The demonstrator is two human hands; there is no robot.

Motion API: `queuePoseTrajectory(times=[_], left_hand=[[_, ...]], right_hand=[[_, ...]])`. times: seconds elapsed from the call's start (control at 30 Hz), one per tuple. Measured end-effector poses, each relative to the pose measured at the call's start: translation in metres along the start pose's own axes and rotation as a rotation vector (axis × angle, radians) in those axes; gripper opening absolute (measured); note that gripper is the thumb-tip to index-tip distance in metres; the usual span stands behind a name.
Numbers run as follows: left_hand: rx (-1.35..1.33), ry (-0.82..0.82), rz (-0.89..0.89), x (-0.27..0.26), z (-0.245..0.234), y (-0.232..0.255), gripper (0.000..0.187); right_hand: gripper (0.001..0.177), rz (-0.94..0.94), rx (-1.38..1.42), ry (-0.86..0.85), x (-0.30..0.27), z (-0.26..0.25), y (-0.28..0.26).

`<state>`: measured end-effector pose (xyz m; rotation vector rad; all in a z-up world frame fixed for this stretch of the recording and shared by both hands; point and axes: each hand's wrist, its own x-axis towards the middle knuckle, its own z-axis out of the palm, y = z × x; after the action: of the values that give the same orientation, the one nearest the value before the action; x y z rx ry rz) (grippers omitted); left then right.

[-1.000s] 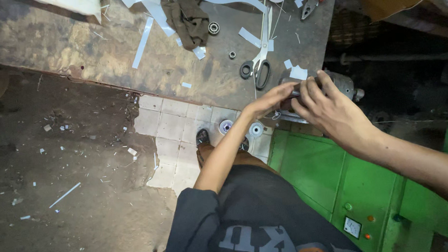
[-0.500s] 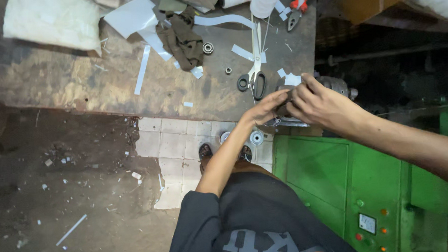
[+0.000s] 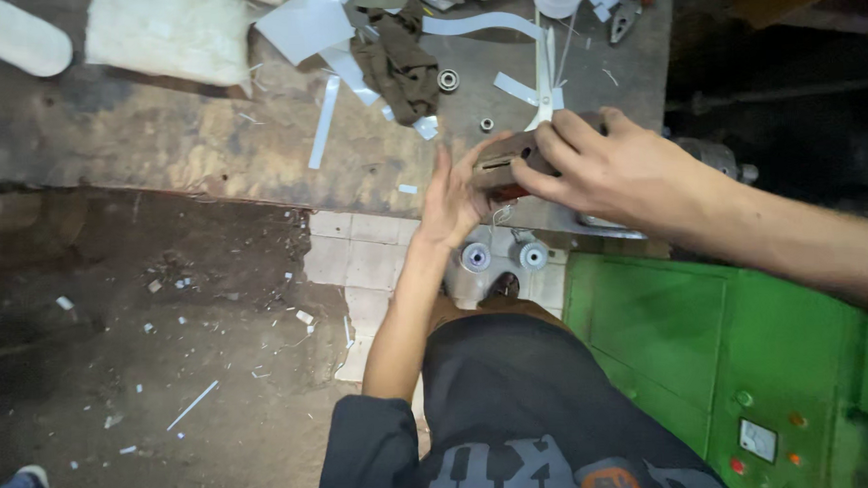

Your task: The person winds copper wire onto a cylindrical core using a rotating machine, then removes the coil and secures it with string. They cut the string with scissors and place the finished coil on the workbench.

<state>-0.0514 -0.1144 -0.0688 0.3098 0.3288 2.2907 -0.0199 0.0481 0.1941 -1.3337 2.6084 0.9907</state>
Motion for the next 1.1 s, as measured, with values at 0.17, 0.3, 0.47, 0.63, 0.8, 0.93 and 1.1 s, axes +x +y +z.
queuePoseTrajectory(times=[0.17,0.3,0.47,0.63,0.8,0.93,1.1], left_hand=[[0.007,0.209,0.175,-0.021,0.048,-0.005,0.079],[0.034,0.314,0.285,-0.024,0.086,-0.033,0.067],[0.226,0.533,0.515,-0.011,0.109,-0.041,0.053],[0.304,0.556,0.532,-0.025,0.106,-0.022,0.041],[0.392,0.607,0.471,-0.04,0.106,-0.002,0.045],[0.457,0.57,0.397,-0.033,0.098,0.015,0.052],[0.452,0.541,0.268,-0.009,0.062,0.043,0.052]], right_hand=[[0.062,0.15,0.007,0.174,-0.019,-0.005,-0.009],[0.065,0.235,0.005,0.27,-0.036,-0.004,-0.027],[0.063,0.326,0.058,0.379,-0.036,0.003,-0.062],[0.072,0.345,0.689,0.584,-0.052,0.046,-0.081],[0.1,0.475,2.134,1.209,-0.028,0.117,-0.143],[0.072,0.466,2.332,0.547,0.016,0.177,-0.194],[0.027,0.514,2.071,0.4,0.025,0.202,-0.214]])
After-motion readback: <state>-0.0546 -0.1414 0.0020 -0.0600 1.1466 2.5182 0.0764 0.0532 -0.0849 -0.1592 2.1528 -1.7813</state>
